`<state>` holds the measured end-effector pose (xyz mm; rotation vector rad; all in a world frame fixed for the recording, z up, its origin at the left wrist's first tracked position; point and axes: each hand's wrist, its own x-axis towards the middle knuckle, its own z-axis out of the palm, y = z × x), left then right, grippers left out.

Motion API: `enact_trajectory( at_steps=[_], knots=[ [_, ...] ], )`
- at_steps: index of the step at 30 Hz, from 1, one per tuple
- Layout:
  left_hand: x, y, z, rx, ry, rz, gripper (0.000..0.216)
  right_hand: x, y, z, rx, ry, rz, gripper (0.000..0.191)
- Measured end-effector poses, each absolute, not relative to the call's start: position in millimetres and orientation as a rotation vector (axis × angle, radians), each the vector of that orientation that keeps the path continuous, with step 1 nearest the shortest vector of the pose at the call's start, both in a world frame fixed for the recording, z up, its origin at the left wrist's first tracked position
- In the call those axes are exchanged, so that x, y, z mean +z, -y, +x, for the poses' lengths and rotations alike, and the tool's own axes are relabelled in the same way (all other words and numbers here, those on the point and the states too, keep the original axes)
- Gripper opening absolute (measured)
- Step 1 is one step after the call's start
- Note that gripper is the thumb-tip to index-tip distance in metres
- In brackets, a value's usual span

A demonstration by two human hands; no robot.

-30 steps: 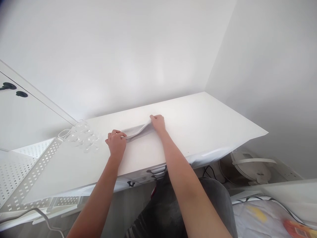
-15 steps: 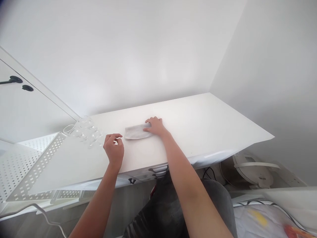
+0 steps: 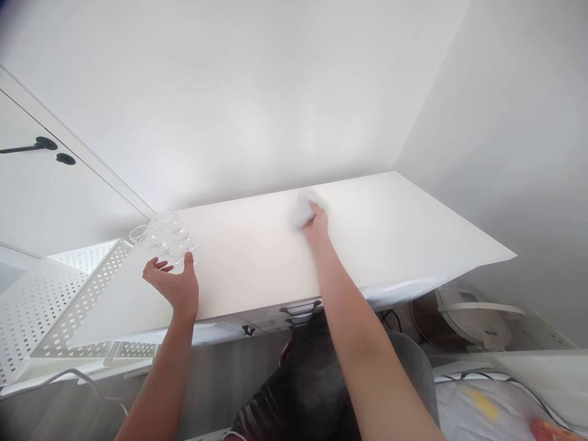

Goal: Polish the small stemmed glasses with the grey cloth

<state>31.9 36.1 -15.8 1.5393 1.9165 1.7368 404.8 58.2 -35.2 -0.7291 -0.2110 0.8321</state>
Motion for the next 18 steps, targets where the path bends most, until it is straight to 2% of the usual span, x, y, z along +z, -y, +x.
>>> enact_trajectory(
  at_steps=[3,12,18],
  knots=[
    [-17,-47,33,1.699,-1.942,1.508,0.071,-36,-57,404,0.838,0.227,-0.772,0.038],
    [-16,-57,32,1.634,-1.937,1.489,0.056,-46,-61,412,0.736,0.296,-0.817,0.048],
    [-8,-40,38,1.659,-1.875,1.606,0.053,-50,-64,414,0.704,0.362,-0.849,0.045]
  ],
)
